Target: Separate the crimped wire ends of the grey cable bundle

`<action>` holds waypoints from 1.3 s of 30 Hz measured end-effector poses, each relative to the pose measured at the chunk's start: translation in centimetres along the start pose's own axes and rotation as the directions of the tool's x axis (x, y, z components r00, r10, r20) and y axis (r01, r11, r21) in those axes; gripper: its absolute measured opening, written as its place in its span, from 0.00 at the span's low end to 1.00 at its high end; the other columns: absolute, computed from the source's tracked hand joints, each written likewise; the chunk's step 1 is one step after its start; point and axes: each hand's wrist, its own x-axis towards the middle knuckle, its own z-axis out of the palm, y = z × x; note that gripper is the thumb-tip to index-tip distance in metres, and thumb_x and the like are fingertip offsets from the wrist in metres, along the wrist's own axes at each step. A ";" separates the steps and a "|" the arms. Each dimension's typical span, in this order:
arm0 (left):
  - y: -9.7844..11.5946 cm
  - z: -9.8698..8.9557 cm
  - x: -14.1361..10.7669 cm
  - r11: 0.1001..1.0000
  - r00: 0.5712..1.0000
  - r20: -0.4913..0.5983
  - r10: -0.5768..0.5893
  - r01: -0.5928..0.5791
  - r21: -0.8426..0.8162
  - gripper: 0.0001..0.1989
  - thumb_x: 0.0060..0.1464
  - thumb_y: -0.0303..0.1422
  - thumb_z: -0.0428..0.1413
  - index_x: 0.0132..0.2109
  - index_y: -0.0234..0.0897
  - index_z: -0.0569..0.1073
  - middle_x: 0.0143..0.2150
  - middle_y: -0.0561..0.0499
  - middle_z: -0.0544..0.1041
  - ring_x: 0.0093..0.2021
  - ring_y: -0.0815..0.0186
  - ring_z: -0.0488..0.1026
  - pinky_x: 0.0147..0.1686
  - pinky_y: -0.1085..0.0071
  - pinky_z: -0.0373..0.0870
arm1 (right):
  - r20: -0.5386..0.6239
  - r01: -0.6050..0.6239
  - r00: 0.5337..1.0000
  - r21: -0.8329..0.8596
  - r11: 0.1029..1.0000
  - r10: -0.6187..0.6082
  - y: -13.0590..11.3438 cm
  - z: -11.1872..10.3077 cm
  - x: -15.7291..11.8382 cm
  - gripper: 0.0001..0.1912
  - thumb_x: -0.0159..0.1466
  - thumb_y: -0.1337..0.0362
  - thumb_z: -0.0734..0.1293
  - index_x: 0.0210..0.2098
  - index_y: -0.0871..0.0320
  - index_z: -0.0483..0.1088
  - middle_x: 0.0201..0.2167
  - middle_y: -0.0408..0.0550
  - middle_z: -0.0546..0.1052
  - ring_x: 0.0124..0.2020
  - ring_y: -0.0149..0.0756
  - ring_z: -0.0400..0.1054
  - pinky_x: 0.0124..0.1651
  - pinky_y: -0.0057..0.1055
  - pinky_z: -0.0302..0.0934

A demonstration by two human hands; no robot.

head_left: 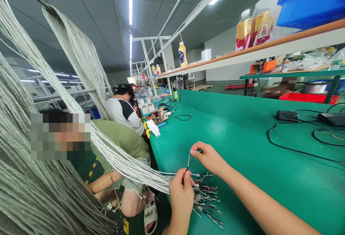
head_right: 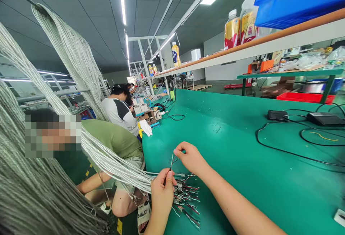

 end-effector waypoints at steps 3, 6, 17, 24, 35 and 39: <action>-0.1 0.0 0.0 1.000 1.000 -0.009 0.000 0.000 -0.016 0.21 0.63 0.48 0.47 0.36 0.37 0.75 0.23 0.51 0.73 0.22 0.67 0.67 0.23 0.75 0.59 | 0.005 -0.015 1.000 0.069 0.998 0.015 0.0 -0.4 0.1 0.18 0.64 0.49 0.61 0.30 0.58 0.68 0.27 0.44 0.71 0.30 0.35 0.62 0.34 0.32 0.55; -0.1 0.0 0.0 1.000 1.000 -0.014 0.009 -0.009 -0.030 0.22 0.63 0.48 0.47 0.36 0.36 0.75 0.23 0.50 0.73 0.22 0.67 0.67 0.23 0.74 0.60 | 0.077 0.009 0.997 0.125 0.992 -0.018 -0.5 -1.0 0.0 0.19 0.64 0.48 0.62 0.34 0.59 0.71 0.33 0.47 0.75 0.35 0.37 0.66 0.38 0.33 0.59; 0.3 -0.2 0.0 0.998 1.000 0.021 0.004 -0.005 0.056 0.19 0.65 0.44 0.46 0.34 0.37 0.72 0.24 0.52 0.73 0.26 0.66 0.69 0.26 0.74 0.58 | 0.175 0.062 0.981 0.134 0.989 -0.085 -0.5 0.5 -0.9 0.08 0.57 0.61 0.69 0.25 0.59 0.72 0.41 0.50 0.74 0.38 0.37 0.68 0.41 0.34 0.60; 0.2 0.2 0.1 0.998 0.999 -0.044 -0.030 0.028 -0.050 0.20 0.64 0.46 0.46 0.34 0.37 0.71 0.24 0.52 0.73 0.24 0.67 0.69 0.26 0.73 0.61 | -0.102 0.041 0.994 0.140 0.989 -0.026 0.8 -1.2 0.4 0.15 0.60 0.51 0.66 0.27 0.57 0.67 0.38 0.50 0.74 0.37 0.38 0.67 0.40 0.34 0.61; -1.1 -0.8 1.2 0.719 0.854 -0.421 -0.306 -0.082 -0.690 0.22 0.59 0.53 0.52 0.37 0.36 0.67 0.35 0.50 0.72 0.32 0.68 0.72 0.36 0.70 0.70 | 0.635 0.107 0.741 -0.429 0.897 0.216 -3.2 3.0 -4.8 0.49 0.57 0.50 0.71 0.70 0.63 0.49 0.71 0.61 0.44 0.71 0.59 0.29 0.70 0.57 0.31; -1.5 -1.3 1.4 0.649 0.836 -0.428 -0.342 -0.119 -0.752 0.23 0.56 0.55 0.53 0.36 0.37 0.65 0.35 0.50 0.71 0.32 0.68 0.69 0.37 0.69 0.70 | 0.650 0.180 0.739 -0.444 0.878 0.177 -2.8 3.9 -5.1 0.61 0.51 0.40 0.73 0.71 0.58 0.41 0.72 0.58 0.37 0.71 0.60 0.20 0.69 0.61 0.21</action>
